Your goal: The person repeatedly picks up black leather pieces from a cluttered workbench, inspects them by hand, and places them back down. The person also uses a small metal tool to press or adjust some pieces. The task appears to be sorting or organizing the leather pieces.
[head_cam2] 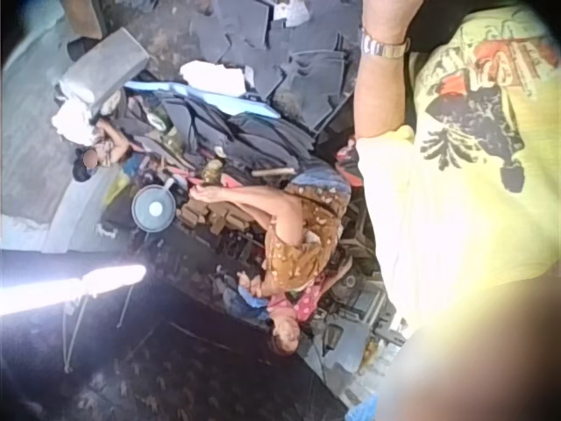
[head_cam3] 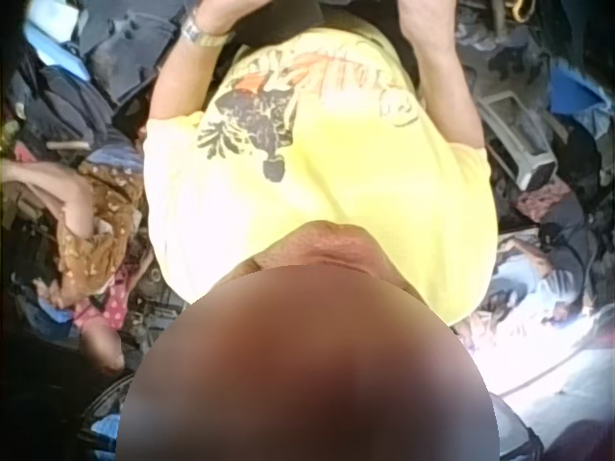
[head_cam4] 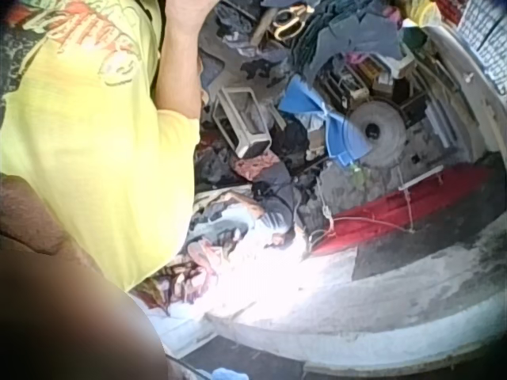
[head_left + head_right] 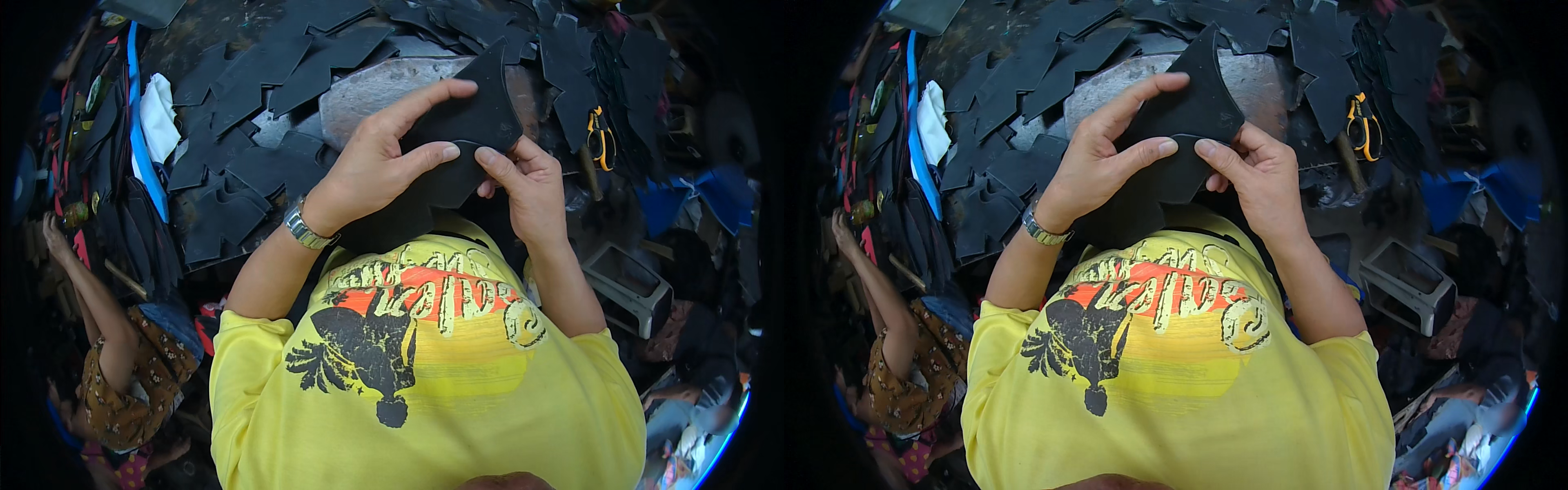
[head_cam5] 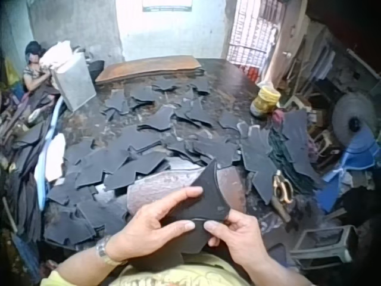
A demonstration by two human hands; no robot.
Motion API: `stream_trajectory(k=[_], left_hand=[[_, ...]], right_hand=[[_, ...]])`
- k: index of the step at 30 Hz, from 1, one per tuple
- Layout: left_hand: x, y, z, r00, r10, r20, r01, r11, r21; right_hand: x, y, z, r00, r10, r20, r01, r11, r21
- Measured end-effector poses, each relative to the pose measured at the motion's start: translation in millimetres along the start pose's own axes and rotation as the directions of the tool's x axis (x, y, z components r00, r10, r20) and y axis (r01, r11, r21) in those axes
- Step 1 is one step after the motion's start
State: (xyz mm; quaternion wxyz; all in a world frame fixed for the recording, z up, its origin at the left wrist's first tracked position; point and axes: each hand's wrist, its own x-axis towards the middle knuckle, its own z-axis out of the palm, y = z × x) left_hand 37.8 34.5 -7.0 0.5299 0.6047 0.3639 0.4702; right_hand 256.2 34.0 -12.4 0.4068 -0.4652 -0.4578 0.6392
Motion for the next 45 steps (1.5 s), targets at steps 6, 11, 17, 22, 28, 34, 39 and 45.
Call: stream_trajectory(k=[6, 11, 17, 22, 28, 34, 39, 45], left_hand=[[-7.4, 10.8, -19.0, 0.927, -0.370, 0.064, 0.362, 0.925, 0.114], [-13.1, 8.1, -6.7, 0.946, -0.324, 0.019, 0.319, 0.938, 0.136], [-9.9, 13.3, 2.6, 0.986, -0.163, 0.025, 0.139, 0.907, 0.398], [1.6, 28.1, 8.4, 0.970, -0.038, 0.242, -0.129, 0.761, 0.636], [4.3, 48.3, 5.3, 0.903, 0.430, -0.015, -0.267, 0.587, 0.765], [-11.3, 27.7, -10.6, 0.975, 0.216, -0.061, -0.125, 0.751, 0.649], [-35.6, 1.2, -0.1, 0.995, 0.091, -0.038, -0.046, 0.766, 0.642], [-50.5, -19.7, -2.3, 0.993, 0.114, -0.016, -0.069, 0.699, 0.712]], right_hand=[[-3.1, -9.2, -12.6, 0.999, 0.039, -0.029, -0.033, 0.981, 0.192], [-5.6, -15.7, -19.2, 0.996, 0.069, 0.061, -0.067, 0.997, -0.035], [-10.6, -35.0, -30.6, 0.993, 0.066, 0.099, -0.051, 0.988, -0.145], [-18.6, -56.2, -60.2, 0.970, 0.102, 0.221, 0.004, 0.900, -0.435], [-13.0, -63.9, -131.4, 0.880, -0.091, -0.467, -0.100, 0.924, -0.370], [35.4, -61.4, -256.2, 0.707, -0.264, -0.656, 0.420, 0.903, 0.089], [62.1, -30.4, -313.5, 0.809, -0.081, -0.583, 0.365, 0.845, 0.390], [57.4, -27.1, -339.6, 0.888, -0.008, -0.459, 0.267, 0.821, 0.504]])
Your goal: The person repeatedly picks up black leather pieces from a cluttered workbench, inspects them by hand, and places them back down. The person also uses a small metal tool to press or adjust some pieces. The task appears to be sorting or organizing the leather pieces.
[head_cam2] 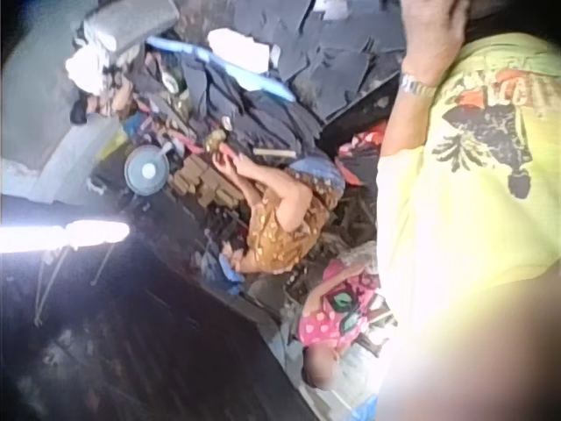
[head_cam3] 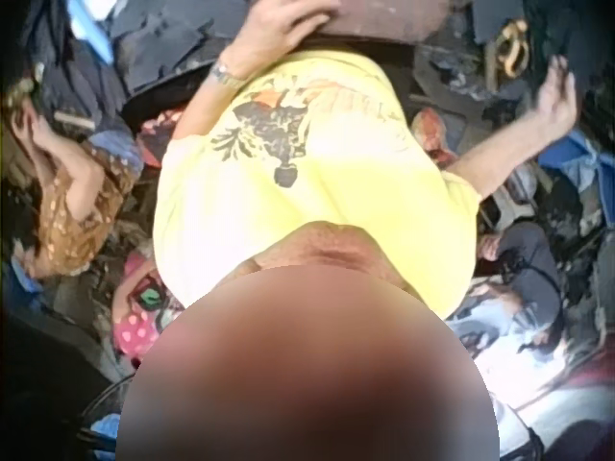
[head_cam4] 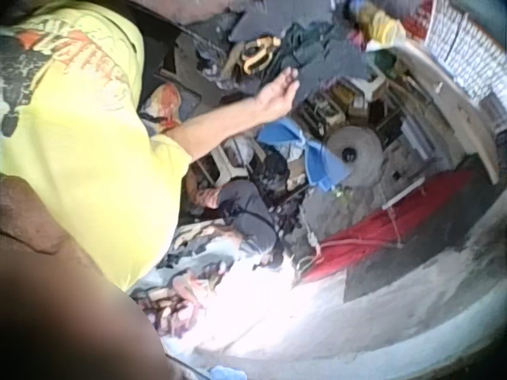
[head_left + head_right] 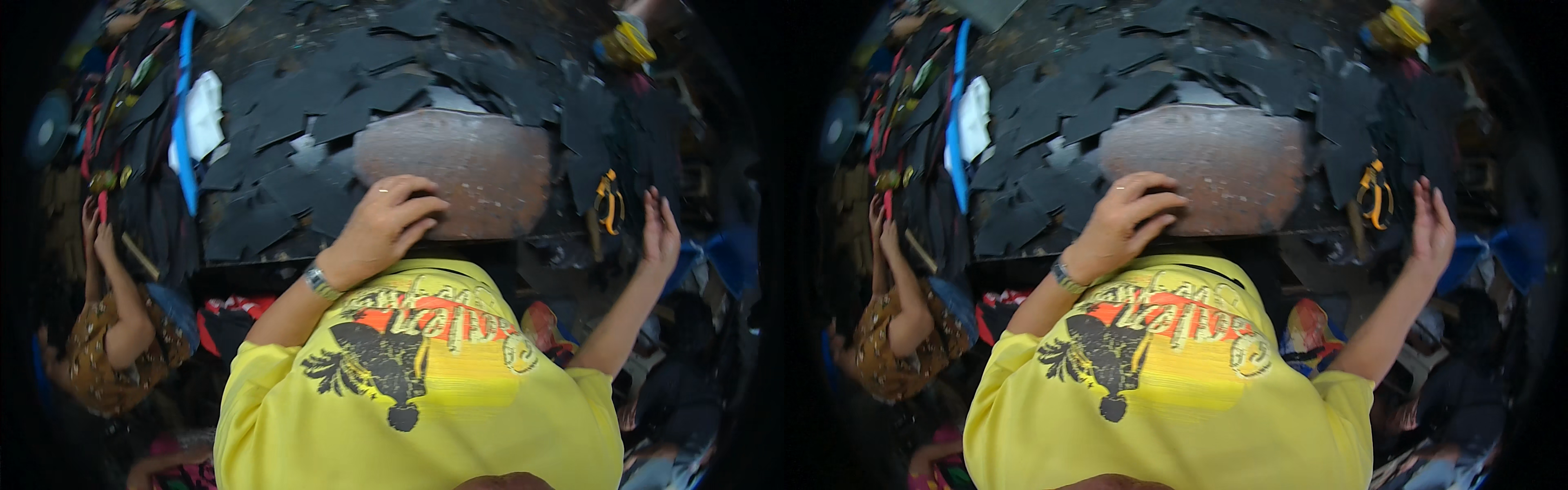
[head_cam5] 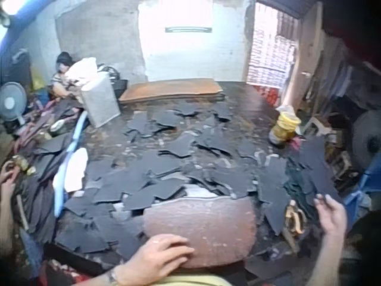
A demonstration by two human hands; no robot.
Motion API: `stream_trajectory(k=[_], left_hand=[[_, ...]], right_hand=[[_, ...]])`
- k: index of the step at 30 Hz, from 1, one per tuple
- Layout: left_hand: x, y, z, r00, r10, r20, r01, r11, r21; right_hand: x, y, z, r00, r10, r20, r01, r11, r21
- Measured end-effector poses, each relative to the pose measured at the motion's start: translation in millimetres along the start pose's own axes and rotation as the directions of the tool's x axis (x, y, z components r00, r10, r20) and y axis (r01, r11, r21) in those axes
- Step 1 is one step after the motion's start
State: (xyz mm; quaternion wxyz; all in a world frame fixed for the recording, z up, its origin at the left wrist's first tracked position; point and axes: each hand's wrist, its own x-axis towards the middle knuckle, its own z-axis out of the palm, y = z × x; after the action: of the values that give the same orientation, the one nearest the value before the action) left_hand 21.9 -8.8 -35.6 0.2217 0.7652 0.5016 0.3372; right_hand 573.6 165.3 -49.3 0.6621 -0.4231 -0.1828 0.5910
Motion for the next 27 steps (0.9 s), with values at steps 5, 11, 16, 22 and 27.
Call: stream_trajectory(k=[5, 11, 16, 22, 27], left_hand=[[-0.9, -10.5, 16.3, 0.991, 0.113, -0.072, -0.115, 0.993, -0.023], [-3.3, -16.3, 25.7, 0.990, 0.100, -0.099, -0.108, 0.991, -0.078], [-5.0, -17.1, 27.1, 0.987, 0.095, -0.129, -0.109, 0.988, -0.109], [-4.3, -14.5, 22.3, 0.984, 0.120, -0.133, -0.131, 0.988, -0.080], [-3.5, -12.9, 17.1, 0.992, 0.088, -0.089, -0.092, 0.995, -0.034]], right_hand=[[-19.2, -3.9, 15.2, 0.995, -0.094, 0.037, 0.100, 0.974, -0.201], [-30.3, -1.3, 21.5, 0.985, -0.166, -0.048, 0.145, 0.944, -0.298], [-25.3, -18.2, -0.2, 0.975, -0.199, -0.102, 0.156, 0.932, -0.328], [-29.8, -37.3, -11.7, 0.936, -0.316, -0.158, 0.198, 0.840, -0.505], [-74.0, -8.0, 45.2, 0.902, -0.428, -0.056, 0.311, 0.734, -0.604]])
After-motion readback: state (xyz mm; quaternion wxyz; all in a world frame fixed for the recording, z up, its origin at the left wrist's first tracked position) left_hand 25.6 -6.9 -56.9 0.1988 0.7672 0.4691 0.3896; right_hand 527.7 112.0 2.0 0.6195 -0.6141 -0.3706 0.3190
